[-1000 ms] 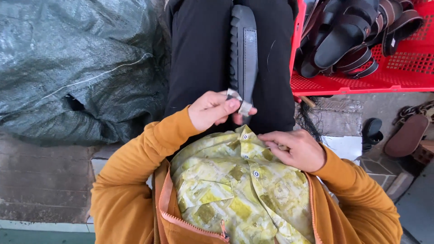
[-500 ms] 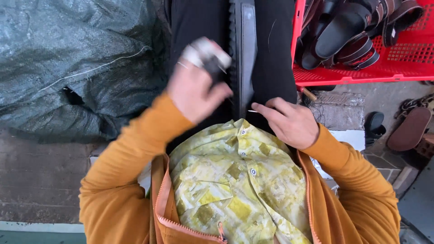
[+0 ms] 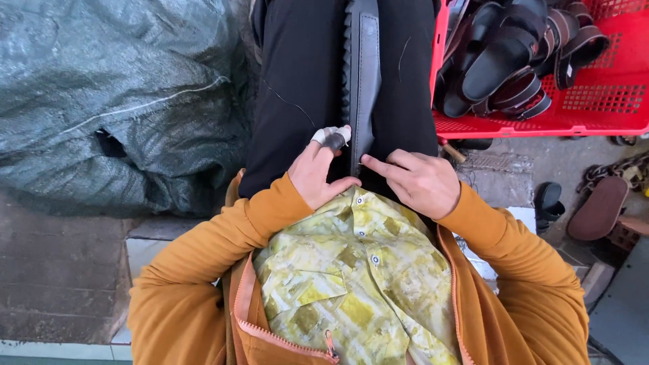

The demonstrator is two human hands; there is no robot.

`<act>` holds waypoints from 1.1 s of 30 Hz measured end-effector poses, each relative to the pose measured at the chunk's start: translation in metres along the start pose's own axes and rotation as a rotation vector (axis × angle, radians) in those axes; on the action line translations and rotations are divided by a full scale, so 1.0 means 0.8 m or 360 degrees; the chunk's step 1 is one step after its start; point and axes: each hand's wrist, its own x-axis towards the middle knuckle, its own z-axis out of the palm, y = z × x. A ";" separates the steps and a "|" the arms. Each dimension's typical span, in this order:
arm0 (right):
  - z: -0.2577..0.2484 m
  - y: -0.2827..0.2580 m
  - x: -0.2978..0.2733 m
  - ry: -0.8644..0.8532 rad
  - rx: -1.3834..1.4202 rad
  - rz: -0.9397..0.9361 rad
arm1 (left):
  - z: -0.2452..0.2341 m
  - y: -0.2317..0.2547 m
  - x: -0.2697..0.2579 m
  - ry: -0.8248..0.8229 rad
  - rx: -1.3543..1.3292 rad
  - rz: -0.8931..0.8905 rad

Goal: Hand-sewing a rubber sole onto a sandal using a sewing awl and thread.

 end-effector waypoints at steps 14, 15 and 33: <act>-0.027 0.003 0.000 -0.0257 -0.0060 0.0013 | -0.012 -0.003 0.019 0.0045 -0.0081 0.0210; -0.027 0.004 0.000 -0.0272 -0.0035 0.0028 | -0.012 -0.002 0.020 0.0061 -0.0092 0.0231; 0.046 -0.001 -0.014 -0.0061 -0.0198 0.0206 | 0.032 -0.029 0.010 0.0187 0.0083 0.0326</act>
